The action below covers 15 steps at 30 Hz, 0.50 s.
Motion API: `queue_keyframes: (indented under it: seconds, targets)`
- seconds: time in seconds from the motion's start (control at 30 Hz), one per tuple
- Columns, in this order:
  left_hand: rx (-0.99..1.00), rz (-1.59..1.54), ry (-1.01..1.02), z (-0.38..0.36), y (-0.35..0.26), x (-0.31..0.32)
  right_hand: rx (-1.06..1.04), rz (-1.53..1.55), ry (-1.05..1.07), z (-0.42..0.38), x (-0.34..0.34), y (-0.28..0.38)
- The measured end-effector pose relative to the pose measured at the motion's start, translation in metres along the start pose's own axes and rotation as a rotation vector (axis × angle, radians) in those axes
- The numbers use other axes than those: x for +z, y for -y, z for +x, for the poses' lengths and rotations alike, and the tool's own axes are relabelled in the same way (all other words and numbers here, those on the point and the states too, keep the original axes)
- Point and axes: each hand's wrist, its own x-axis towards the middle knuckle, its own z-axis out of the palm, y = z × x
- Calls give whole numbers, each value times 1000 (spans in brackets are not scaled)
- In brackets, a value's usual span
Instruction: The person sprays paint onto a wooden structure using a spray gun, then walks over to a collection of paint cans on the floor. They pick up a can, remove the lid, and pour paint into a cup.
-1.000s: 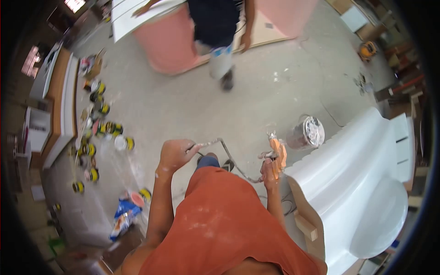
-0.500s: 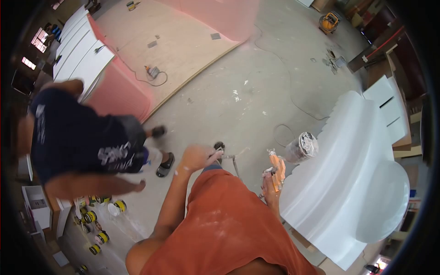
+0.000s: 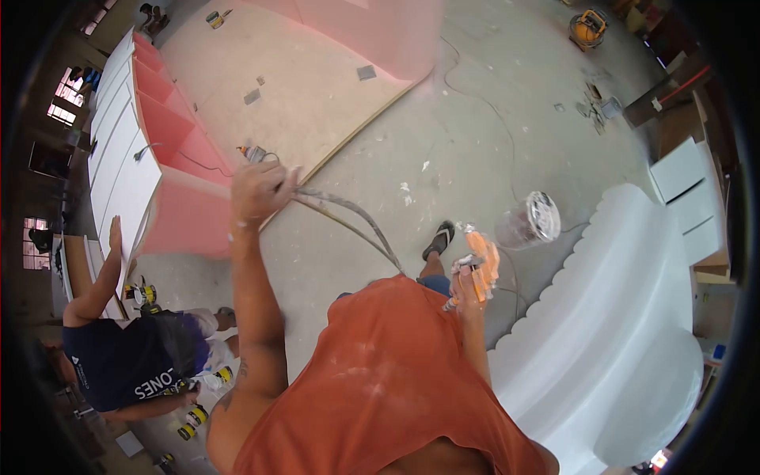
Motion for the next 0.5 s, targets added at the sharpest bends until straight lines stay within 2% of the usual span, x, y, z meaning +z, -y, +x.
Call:
queue_keyframes:
  seconds: [0.07, 0.13, 0.2, 0.27, 0.3, 0.37, 0.4, 0.47, 0.5]
  targets:
    - [-107, 106, -102, -19, -13, 24, -57, -26, 87, 28, -40, -31]
    - [-162, 128, -80, -51, -21, 43, 67, -23, 145, 30, -42, -31]
    - [-268, 95, -53, -77, -34, 92, -33, -44, 193, 60, -58, -44]
    - [-312, 46, -3, -97, -56, 150, -266, -48, 132, 80, -78, -62]
    - [-322, 52, 33, -106, -71, 176, -250, -40, 136, 89, -98, -78]
    - [-386, -7, 88, -127, -71, 220, 105, -53, 239, 116, -123, -112]
    - [-393, 0, 76, -130, -76, 242, 99, -55, 253, 127, -131, -121]
    - [-428, -90, 237, -147, -102, 273, 1, -68, 134, 126, -156, -135]
    - [-423, -82, 292, -146, -116, 275, 95, -76, 98, 117, -176, -146]
